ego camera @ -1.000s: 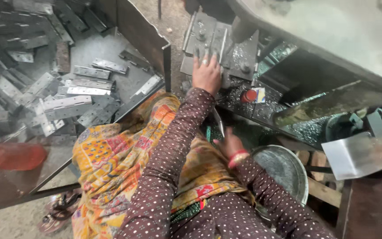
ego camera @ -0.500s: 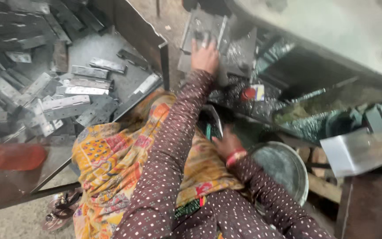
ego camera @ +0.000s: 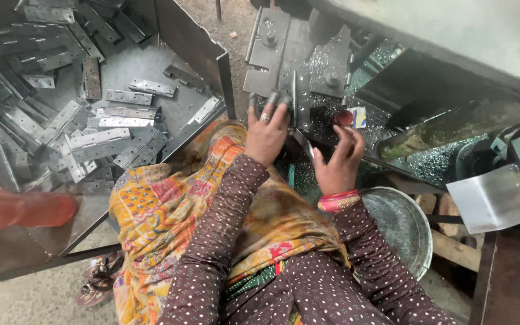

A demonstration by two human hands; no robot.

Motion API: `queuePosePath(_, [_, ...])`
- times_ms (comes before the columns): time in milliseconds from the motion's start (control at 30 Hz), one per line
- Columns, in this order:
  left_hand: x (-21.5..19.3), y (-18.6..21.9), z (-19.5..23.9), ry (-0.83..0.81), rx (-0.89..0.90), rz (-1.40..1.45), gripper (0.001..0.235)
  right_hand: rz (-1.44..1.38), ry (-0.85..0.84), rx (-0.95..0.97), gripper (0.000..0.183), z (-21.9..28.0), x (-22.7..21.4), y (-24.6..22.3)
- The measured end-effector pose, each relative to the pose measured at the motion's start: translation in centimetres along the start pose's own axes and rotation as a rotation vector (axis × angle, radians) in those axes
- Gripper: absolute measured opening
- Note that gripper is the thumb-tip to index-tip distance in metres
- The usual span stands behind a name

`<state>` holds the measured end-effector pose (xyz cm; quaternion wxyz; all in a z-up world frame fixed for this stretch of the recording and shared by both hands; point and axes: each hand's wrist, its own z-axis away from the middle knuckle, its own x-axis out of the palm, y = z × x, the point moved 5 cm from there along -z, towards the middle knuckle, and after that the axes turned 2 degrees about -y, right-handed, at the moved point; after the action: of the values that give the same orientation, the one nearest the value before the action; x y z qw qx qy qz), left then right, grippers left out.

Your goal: The person assembles metal hinges by placing components into a machine for processing, then removes them and places them into a container.

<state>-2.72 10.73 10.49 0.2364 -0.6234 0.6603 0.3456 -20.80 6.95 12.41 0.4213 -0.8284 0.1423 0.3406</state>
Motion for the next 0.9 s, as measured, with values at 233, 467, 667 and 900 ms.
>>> queuePosePath(233, [-1.7,-0.1,-4.6,0.127,-0.148,0.335,0.023,0.100,0.067,-0.105,0.075,-0.2,-0.2,-0.6])
queuePosePath(467, [4.0,1.0,-7.9,-0.016,-0.075,-0.154,0.020,0.134,0.025,-0.070,0.071,0.0,0.1,-0.2])
queuePosePath(667, [6.5,-4.3,-6.2,-0.158,-0.167,-0.346,0.045,0.049,-0.038,-0.008,0.066,0.1,0.5,0.6])
queuePosePath(900, [2.8,-5.3,-2.6,-0.242,-0.167,-0.145,0.047,0.037,-0.068,-0.001,0.062,0.1,0.7,0.6])
